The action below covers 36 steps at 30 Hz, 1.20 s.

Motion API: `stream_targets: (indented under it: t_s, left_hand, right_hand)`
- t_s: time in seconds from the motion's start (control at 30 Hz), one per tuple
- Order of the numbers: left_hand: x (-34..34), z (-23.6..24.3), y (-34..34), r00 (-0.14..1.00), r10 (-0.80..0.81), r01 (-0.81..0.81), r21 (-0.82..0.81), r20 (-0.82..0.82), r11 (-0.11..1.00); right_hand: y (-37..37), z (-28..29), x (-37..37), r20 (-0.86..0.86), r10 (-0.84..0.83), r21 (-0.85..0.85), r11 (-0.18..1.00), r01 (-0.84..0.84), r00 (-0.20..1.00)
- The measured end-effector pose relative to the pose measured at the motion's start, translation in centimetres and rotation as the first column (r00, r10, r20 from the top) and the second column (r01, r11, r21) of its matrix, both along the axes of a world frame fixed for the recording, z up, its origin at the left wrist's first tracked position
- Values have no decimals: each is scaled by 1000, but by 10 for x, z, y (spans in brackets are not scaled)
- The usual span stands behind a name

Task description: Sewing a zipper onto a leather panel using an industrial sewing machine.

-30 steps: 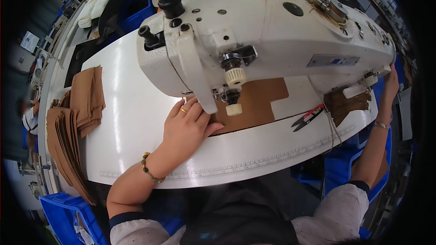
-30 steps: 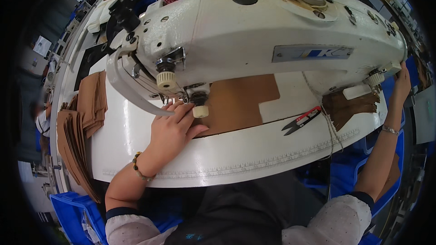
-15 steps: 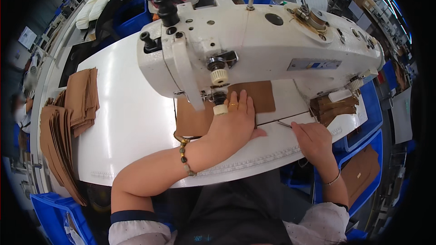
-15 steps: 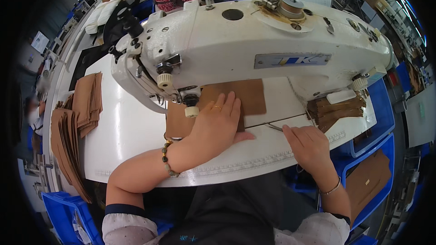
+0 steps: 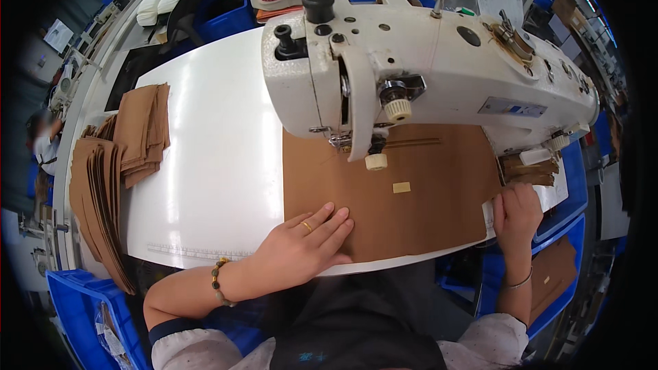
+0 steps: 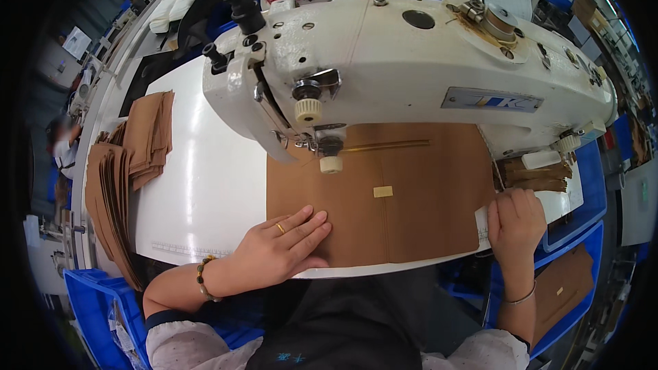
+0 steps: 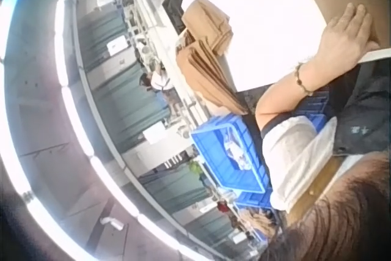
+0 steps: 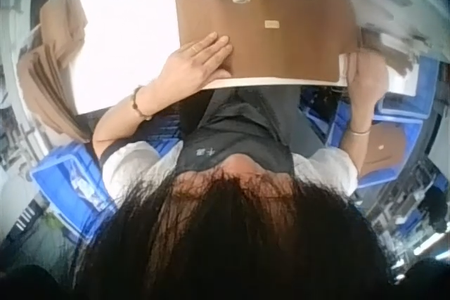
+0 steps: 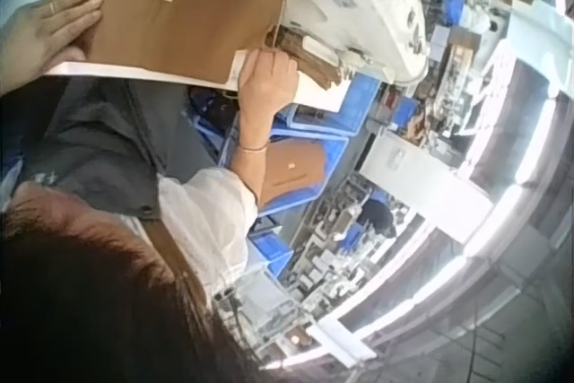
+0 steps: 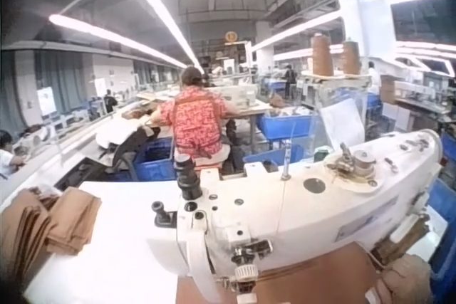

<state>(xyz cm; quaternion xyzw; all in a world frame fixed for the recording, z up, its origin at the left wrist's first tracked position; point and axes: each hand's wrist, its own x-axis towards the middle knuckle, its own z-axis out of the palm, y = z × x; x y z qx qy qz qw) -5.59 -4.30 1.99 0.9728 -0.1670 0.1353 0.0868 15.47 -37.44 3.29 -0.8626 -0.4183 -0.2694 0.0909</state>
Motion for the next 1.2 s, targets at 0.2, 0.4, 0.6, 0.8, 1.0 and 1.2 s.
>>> stream_targets:
  t_s: [0.2,0.4,0.6,0.8,1.0,1.2]
  left_hand:
    - [36,5,25,992,91,-95,-38,-89,995]
    - [45,-5,24,979,202,-202,5,1,979]
    - [41,-8,27,975,213,-212,27,-55,977]
    - [42,-8,24,970,231,-230,23,-78,973]
    - [46,-6,27,975,218,-217,34,-49,976]
    - [50,-8,29,971,226,-227,-5,-74,974]
  right_hand:
    - [56,41,-7,110,143,277,946,-168,984]
    - [153,1,-5,-218,554,58,829,-556,803]
    - [176,-23,-8,-357,560,-38,791,-610,748]
    - [175,-30,-11,-315,554,-13,809,-588,770]
    - [176,-33,-6,-293,554,-52,805,-592,779]
    - [178,-32,-3,-298,539,-44,817,-575,788]
